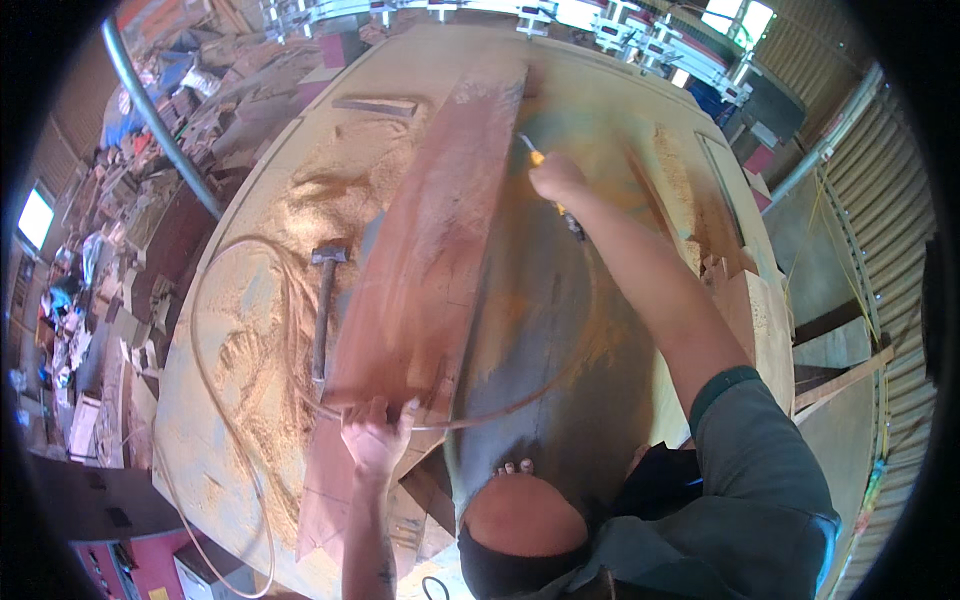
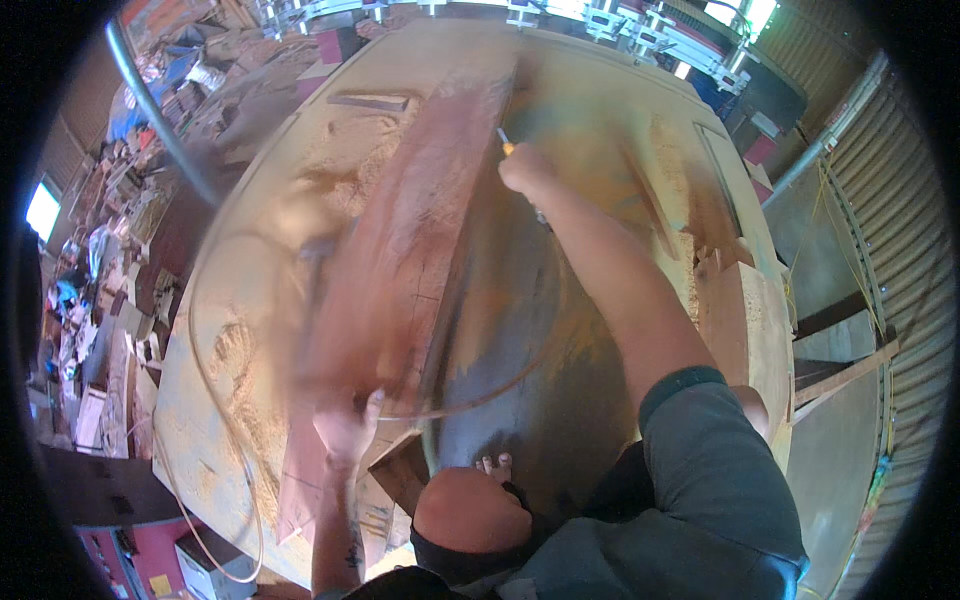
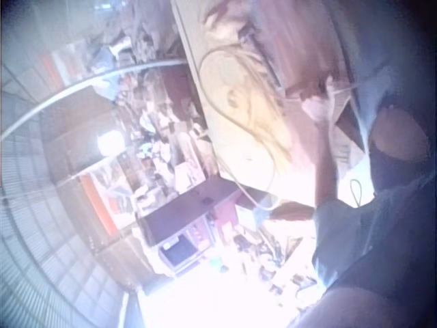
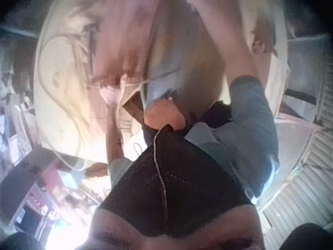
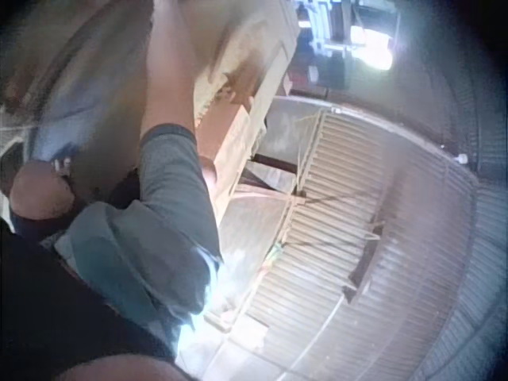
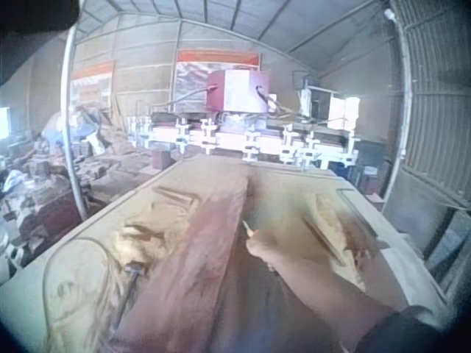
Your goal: The person clears sawdust from a large flat work surface by hand, then uses a handheld air blower to remove remaining dust. They move aside wooden pieces and wipe the surface repeatedly to prepare it for further work.
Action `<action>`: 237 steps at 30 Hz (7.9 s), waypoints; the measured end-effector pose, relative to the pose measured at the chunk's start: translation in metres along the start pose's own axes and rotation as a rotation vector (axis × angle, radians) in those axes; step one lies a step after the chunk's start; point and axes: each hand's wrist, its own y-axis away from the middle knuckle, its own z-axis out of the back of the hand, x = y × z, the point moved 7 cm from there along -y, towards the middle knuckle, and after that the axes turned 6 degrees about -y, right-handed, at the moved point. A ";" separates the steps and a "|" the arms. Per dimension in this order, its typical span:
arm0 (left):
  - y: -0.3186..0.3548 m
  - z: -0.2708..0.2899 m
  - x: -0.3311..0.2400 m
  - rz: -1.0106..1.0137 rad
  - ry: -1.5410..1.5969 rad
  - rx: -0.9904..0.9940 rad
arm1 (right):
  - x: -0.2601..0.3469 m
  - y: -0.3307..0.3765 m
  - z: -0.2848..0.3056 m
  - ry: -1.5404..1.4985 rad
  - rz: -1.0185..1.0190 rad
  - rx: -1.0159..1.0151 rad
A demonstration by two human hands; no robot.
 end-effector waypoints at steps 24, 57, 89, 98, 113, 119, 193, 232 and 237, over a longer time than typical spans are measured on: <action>-0.012 0.002 0.003 0.075 0.038 0.024 | -0.048 -0.009 -0.052 -0.176 -0.021 -0.039; 0.108 0.118 0.094 0.379 -0.097 -0.003 | -0.215 0.166 -0.212 -1.513 -0.758 -0.135; 0.062 0.067 0.055 0.317 -0.178 0.055 | -0.252 0.160 -0.223 -1.347 -0.653 0.026; 0.078 0.085 0.093 0.529 -0.120 0.095 | -0.235 0.153 -0.234 -1.006 -0.596 0.178; 0.090 0.137 0.106 0.355 -0.276 -0.085 | -0.185 0.159 -0.255 -0.707 -0.059 0.325; 0.022 0.076 0.055 0.215 -0.128 0.204 | -0.237 0.157 -0.227 -0.637 0.066 0.225; -0.110 0.115 0.180 0.408 -0.059 0.353 | -0.404 0.544 0.133 -0.240 -0.750 0.101; -0.157 -0.183 -0.090 -0.284 -0.258 0.521 | -0.578 -0.043 0.030 0.087 -0.246 -0.604; -0.149 -0.161 -0.062 -0.207 -0.287 0.494 | -0.459 -0.009 -0.056 -0.089 -0.221 -0.095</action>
